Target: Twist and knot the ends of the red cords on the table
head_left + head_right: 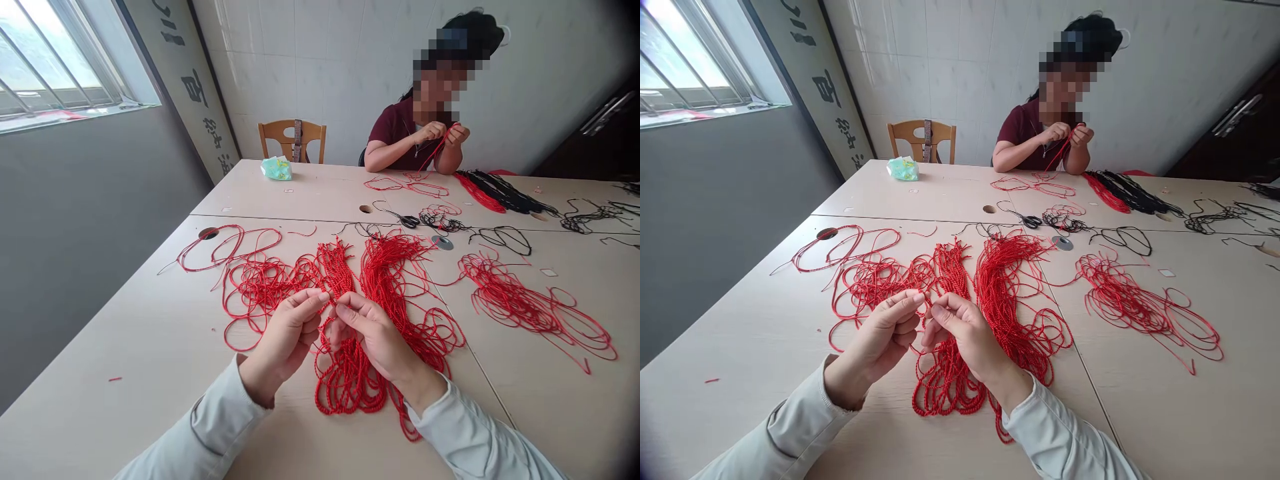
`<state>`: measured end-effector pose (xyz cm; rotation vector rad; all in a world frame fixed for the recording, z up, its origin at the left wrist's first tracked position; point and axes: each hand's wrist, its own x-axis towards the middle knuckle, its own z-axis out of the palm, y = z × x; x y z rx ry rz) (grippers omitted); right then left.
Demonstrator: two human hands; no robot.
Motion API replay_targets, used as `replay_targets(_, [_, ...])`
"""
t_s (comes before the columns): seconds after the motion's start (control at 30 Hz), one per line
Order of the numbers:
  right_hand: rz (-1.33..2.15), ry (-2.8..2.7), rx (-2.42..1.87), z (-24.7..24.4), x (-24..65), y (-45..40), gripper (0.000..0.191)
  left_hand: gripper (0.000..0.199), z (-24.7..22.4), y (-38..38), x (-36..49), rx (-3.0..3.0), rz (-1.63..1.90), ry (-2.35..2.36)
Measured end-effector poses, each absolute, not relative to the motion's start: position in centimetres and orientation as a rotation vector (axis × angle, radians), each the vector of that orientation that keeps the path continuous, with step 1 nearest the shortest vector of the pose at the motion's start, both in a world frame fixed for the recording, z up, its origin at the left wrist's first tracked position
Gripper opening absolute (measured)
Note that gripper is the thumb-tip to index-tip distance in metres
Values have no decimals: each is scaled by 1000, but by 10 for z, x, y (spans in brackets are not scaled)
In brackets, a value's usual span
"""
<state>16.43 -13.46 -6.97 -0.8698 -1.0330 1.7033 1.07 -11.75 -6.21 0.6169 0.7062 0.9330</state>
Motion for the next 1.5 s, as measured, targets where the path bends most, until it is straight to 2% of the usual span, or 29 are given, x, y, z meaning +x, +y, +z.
replay_targets(0.17, [1686,-972,-910,-71,167,-132,20,33,-64,-116,9,609,929,685])
replay_targets(0.37, [1670,-924,-932,-69,166,-132,20,12,-65,-116,8,612,942,661])
replay_targets(0.63, [1472,-1214,-957,-70,165,-136,22,18,-64,-116,9,729,952,723])
replay_targets(0.87, [1138,-1231,-1061,-74,166,-135,14,26,-65,-119,14,839,906,825])
replay_targets(1.5, [1144,-1015,-981,-79,164,-134,11,15,-64,-126,20,677,818,685])
